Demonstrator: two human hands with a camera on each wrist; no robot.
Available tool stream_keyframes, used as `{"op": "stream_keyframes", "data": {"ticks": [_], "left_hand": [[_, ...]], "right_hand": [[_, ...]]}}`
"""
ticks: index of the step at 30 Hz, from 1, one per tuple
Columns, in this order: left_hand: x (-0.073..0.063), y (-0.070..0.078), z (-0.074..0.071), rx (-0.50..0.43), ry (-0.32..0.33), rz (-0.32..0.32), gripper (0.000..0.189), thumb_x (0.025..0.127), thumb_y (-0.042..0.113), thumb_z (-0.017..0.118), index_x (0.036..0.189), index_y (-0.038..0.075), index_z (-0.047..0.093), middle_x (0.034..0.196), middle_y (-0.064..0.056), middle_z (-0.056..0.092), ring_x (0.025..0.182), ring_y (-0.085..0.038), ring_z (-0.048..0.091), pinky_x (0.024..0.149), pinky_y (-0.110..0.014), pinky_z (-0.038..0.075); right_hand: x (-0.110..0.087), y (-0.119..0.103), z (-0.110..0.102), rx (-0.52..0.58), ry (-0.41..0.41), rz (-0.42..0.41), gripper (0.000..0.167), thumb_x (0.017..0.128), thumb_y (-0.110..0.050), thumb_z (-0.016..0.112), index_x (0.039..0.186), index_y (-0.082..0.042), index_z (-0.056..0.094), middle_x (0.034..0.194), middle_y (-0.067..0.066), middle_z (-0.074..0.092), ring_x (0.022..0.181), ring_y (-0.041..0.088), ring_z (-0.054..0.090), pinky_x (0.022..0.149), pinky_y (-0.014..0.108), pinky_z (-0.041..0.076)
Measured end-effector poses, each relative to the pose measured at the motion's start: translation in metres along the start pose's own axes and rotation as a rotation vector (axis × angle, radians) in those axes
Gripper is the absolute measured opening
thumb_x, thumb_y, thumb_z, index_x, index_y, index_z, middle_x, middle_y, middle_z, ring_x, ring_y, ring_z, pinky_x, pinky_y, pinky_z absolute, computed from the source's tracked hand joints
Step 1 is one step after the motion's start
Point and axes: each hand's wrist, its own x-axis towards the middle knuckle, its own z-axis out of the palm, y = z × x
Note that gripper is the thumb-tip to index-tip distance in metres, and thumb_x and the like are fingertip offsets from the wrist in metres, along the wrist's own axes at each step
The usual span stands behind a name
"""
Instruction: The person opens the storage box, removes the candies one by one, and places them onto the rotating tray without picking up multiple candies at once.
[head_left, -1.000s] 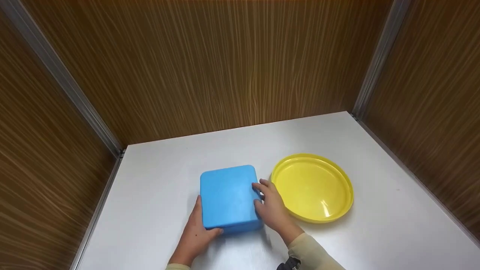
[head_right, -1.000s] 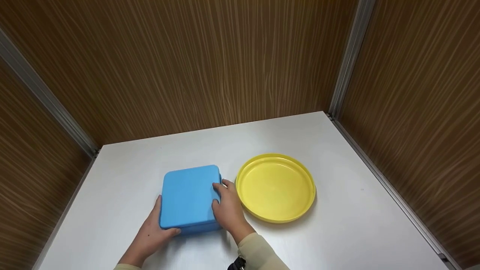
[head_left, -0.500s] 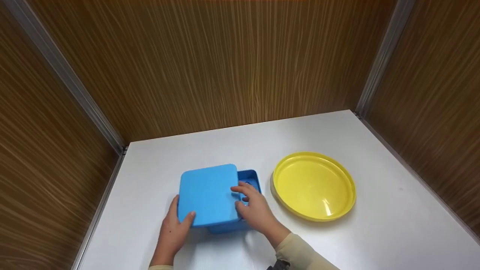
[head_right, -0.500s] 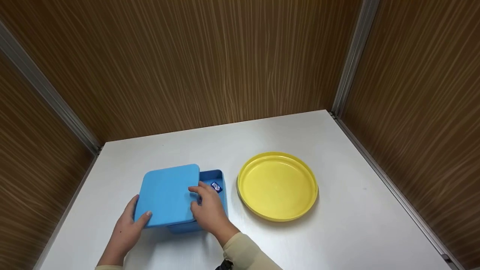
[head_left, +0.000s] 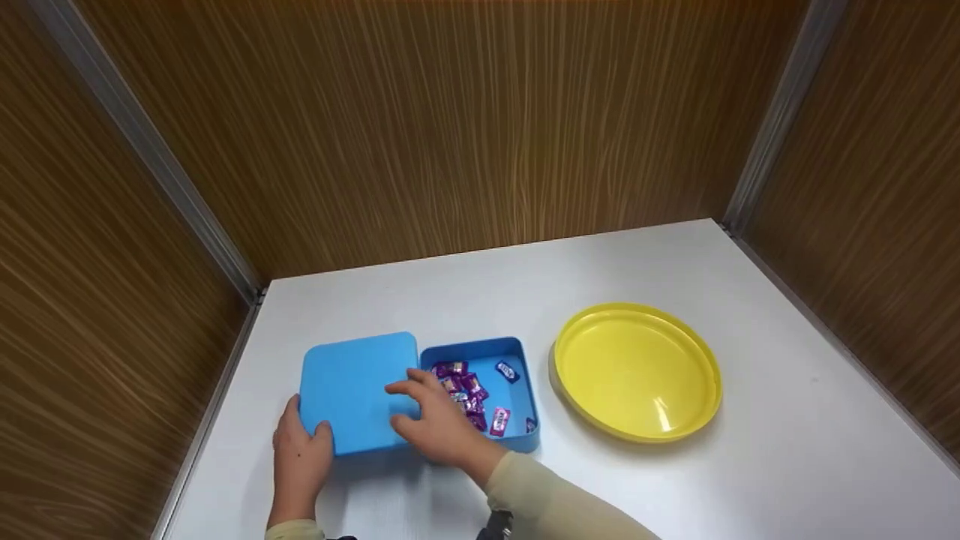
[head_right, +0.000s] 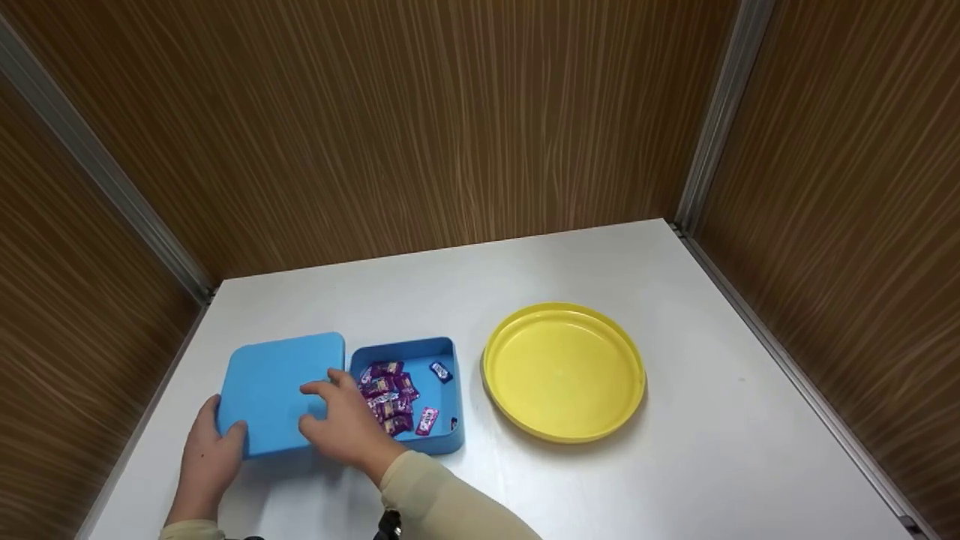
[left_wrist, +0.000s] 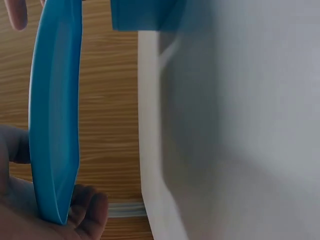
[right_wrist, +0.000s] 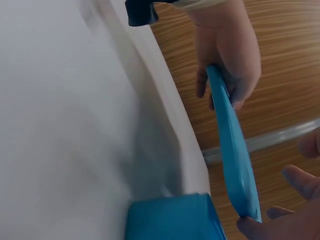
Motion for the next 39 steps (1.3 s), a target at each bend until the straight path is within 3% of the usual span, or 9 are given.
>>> {"op": "stream_keyframes", "data": {"ticks": [3, 6, 16, 21, 24, 31, 39], "left_hand": [[0.004, -0.008, -0.001, 0.067, 0.067, 0.023, 0.072, 0.094, 0.007, 0.043, 0.157, -0.009, 0.013, 0.159, -0.033, 0.020, 0.144, -0.052, 0.016, 0.116, -0.063, 0.017], [0.009, -0.015, -0.002, 0.127, 0.091, 0.016, 0.070, 0.094, 0.006, 0.041, 0.156, -0.010, 0.016, 0.158, -0.033, 0.023, 0.139, -0.054, 0.020, 0.110, -0.066, 0.019], [0.017, -0.035, 0.007, 0.247, 0.013, -0.119, 0.068, 0.098, 0.011, 0.038, 0.157, -0.011, 0.012, 0.159, -0.031, 0.016, 0.140, -0.054, 0.015, 0.106, -0.071, 0.018], [0.015, -0.046, 0.016, 0.302, -0.063, -0.184, 0.069, 0.100, 0.018, 0.043, 0.156, -0.011, 0.013, 0.158, -0.031, 0.015, 0.140, -0.054, 0.012, 0.106, -0.071, 0.018], [0.015, -0.047, 0.019, 0.325, -0.070, -0.214, 0.071, 0.101, 0.021, 0.046, 0.156, -0.010, 0.015, 0.158, -0.031, 0.017, 0.140, -0.055, 0.013, 0.106, -0.071, 0.019], [0.016, -0.048, 0.021, 0.349, -0.070, -0.199, 0.075, 0.099, 0.027, 0.049, 0.154, -0.013, 0.018, 0.156, -0.033, 0.020, 0.138, -0.056, 0.013, 0.102, -0.071, 0.018], [0.012, -0.045, 0.025, 0.340, -0.047, -0.169, 0.079, 0.098, 0.030, 0.054, 0.154, -0.014, 0.019, 0.157, -0.037, 0.012, 0.141, -0.057, 0.008, 0.106, -0.072, 0.013]], "right_hand": [[0.008, 0.000, 0.014, -0.043, -0.038, 0.010, 0.043, 0.093, -0.027, 0.065, 0.136, -0.023, 0.064, 0.161, 0.007, 0.032, 0.146, 0.032, 0.032, 0.110, 0.056, 0.037], [0.015, -0.001, 0.026, -0.081, -0.069, 0.022, 0.046, 0.091, -0.027, 0.066, 0.136, -0.022, 0.064, 0.161, 0.009, 0.030, 0.145, 0.032, 0.034, 0.110, 0.052, 0.039], [0.027, -0.004, 0.057, -0.029, -0.085, 0.172, 0.045, 0.088, -0.024, 0.064, 0.132, -0.017, 0.066, 0.157, 0.014, 0.035, 0.142, 0.032, 0.039, 0.107, 0.047, 0.042], [0.025, 0.004, 0.069, -0.002, -0.072, 0.196, 0.048, 0.087, -0.019, 0.064, 0.134, -0.012, 0.065, 0.156, 0.020, 0.035, 0.141, 0.035, 0.039, 0.104, 0.046, 0.043], [0.025, 0.006, 0.073, -0.035, -0.062, 0.202, 0.048, 0.087, -0.021, 0.064, 0.134, -0.012, 0.065, 0.155, 0.020, 0.036, 0.142, 0.036, 0.038, 0.106, 0.049, 0.042], [0.027, 0.012, 0.078, -0.112, -0.038, 0.165, 0.049, 0.086, -0.021, 0.062, 0.132, -0.006, 0.066, 0.152, 0.025, 0.041, 0.143, 0.045, 0.031, 0.111, 0.057, 0.035], [0.024, 0.009, 0.066, -0.065, -0.116, 0.171, 0.048, 0.090, -0.023, 0.063, 0.137, -0.012, 0.064, 0.155, 0.015, 0.040, 0.145, 0.033, 0.034, 0.113, 0.054, 0.034]]}}
